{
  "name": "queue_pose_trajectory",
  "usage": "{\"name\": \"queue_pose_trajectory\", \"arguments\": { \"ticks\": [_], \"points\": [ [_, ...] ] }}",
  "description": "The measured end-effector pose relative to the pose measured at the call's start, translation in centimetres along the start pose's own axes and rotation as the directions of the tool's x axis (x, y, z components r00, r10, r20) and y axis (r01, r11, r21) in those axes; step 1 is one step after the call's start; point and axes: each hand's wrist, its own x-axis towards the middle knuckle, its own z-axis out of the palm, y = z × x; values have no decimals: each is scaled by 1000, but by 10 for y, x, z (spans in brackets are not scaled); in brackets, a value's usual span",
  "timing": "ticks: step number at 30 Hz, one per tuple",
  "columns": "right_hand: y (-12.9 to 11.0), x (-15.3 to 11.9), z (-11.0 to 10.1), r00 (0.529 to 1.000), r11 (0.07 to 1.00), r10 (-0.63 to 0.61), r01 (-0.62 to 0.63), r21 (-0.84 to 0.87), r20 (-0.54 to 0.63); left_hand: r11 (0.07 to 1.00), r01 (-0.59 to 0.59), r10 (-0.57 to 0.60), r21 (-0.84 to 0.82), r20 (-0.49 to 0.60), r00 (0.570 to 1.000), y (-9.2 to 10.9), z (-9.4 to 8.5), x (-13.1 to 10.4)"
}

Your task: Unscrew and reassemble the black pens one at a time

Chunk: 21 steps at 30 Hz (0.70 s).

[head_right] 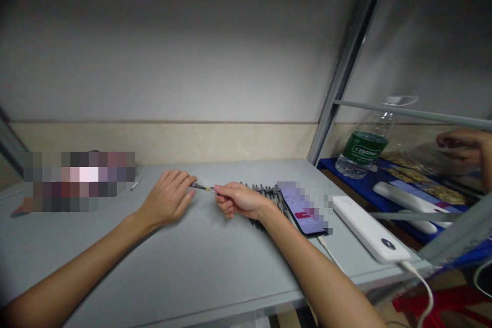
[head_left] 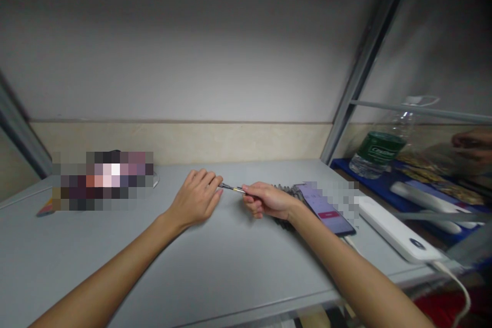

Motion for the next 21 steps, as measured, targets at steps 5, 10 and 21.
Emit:
{"name": "queue_pose_trajectory", "arguments": {
  "ticks": [5,10,21],
  "points": [
    [4,3,4,1000,993,29,-30,-116,-10,986,50,-61,160,66,996,5,11,-1],
    [12,10,7,980,953,-76,18,-302,-183,976,92,-117,197,123,985,-1,26,-4],
    [17,15,9,825,60,-562,-36,-998,-63,910,400,-411,105,341,845,7,37,-7]
  ]
}}
